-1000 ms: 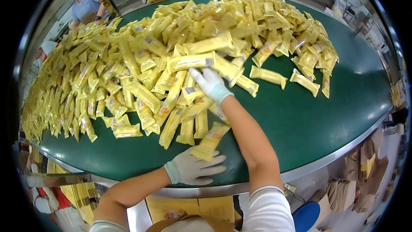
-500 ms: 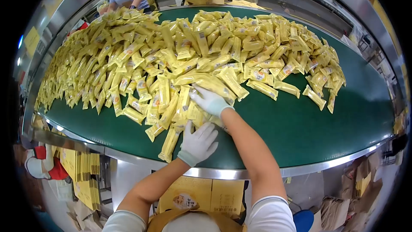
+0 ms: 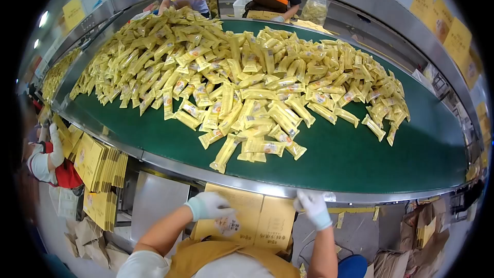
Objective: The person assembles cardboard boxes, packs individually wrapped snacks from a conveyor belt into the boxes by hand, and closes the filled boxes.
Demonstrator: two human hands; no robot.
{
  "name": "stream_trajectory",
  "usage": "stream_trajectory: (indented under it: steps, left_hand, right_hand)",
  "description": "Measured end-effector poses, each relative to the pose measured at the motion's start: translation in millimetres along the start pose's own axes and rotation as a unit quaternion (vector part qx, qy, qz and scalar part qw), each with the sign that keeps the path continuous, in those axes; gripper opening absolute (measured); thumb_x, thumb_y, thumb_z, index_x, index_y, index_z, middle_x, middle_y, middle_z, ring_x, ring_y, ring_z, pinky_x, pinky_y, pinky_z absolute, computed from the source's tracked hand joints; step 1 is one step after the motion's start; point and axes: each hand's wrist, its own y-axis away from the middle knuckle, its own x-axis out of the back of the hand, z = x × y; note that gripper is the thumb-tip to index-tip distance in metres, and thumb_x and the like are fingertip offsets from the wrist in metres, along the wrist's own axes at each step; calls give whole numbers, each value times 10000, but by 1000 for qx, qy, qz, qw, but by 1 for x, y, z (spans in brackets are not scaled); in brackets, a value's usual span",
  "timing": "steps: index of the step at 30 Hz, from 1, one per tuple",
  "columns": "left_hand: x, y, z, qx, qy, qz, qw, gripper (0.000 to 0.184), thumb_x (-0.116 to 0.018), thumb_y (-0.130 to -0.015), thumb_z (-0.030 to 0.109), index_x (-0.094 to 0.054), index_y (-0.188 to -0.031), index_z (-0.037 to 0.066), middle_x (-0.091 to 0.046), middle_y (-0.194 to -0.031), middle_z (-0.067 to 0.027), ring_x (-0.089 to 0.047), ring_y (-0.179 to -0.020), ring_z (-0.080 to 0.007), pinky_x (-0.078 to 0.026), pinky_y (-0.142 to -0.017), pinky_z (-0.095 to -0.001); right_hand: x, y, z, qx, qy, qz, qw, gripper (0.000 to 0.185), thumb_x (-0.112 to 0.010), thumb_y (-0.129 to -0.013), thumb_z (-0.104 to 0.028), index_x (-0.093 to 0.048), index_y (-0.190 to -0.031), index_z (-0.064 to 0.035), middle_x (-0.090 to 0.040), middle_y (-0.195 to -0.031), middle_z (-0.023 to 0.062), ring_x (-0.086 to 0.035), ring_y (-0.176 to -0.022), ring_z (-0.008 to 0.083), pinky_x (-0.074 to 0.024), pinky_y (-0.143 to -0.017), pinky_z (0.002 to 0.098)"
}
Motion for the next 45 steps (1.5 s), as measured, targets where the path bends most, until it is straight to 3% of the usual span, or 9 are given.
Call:
stream_trajectory:
  steps: [2,4,8,15,22,25,29,39,45]
  left_hand:
    - [-14,19,-19,155,24,60,986,552,-623,-890,527,-685,-1129,33,-719,-1060,-172,-665,-1000,-379,-534,-875,-423]
    - [-41,18,-43,288,87,190,934,666,-657,-857,562,-630,-1229,10,-698,-1134,-215,-653,-1058,-398,-524,-918,-429]
    - [-116,-24,-83,188,302,319,878,995,-729,-804,566,-319,-1443,-75,-568,-1321,-312,-571,-1225,-427,-449,-1040,-442]
    - [-136,-33,-90,138,343,408,835,870,-747,-839,472,-385,-1407,-79,-568,-1317,-298,-558,-1237,-405,-445,-1027,-427]
    - [-76,69,-24,-257,673,268,640,533,-454,-1035,387,-553,-1313,-57,-629,-1296,-178,-602,-1200,-246,-486,-1007,-368]
    - [-69,94,-4,-334,502,139,786,555,-445,-1029,392,-587,-1303,-68,-579,-1368,-221,-558,-1270,-311,-427,-1074,-405]
    - [-68,100,24,-483,255,69,835,522,-368,-1042,344,-607,-1330,-19,-393,-1527,-275,-364,-1430,-420,-230,-1192,-466]
    - [-60,87,25,-515,82,36,852,539,-305,-1033,361,-573,-1379,46,-385,-1521,-266,-378,-1397,-439,-267,-1166,-521]
    - [-52,81,32,-617,-105,239,743,548,-366,-1027,406,-568,-1327,-5,-497,-1433,-238,-479,-1324,-406,-355,-1081,-562]
  right_hand:
    - [-17,26,65,-99,79,107,986,506,-584,-981,-400,-670,-707,17,-684,-669,87,-645,-640,166,-515,-624,320]
    - [-40,43,88,-131,260,164,943,623,-616,-923,-516,-621,-1177,52,-674,-1117,227,-644,-1048,320,-491,-926,391]
    - [-84,38,108,-230,59,139,961,1019,-620,-894,-580,-193,-1539,83,-362,-1529,310,-377,-1433,373,-304,-1161,362]
    - [-79,58,110,-155,-150,122,969,981,-602,-935,-515,-122,-1563,65,-282,-1591,234,-333,-1448,292,-291,-1162,340]
    - [-58,100,25,103,-236,274,927,707,-451,-1026,-457,-273,-1526,9,-423,-1494,167,-413,-1368,266,-294,-1159,397]
    - [-35,98,24,160,-171,344,909,616,-364,-1070,-421,-301,-1531,-17,-394,-1525,161,-385,-1397,249,-281,-1170,385]
    - [-44,93,22,138,-43,392,909,645,-328,-1084,-435,-249,-1554,0,-355,-1551,173,-338,-1437,271,-265,-1183,380]
    - [-21,112,32,31,-138,300,943,462,-595,-945,-110,-429,-1353,31,-593,-1247,134,-587,-1135,200,-479,-971,325]
    - [-10,108,-6,87,-95,193,973,490,-539,-780,64,-512,-1269,67,-611,-1217,123,-581,-1141,229,-448,-1020,351]
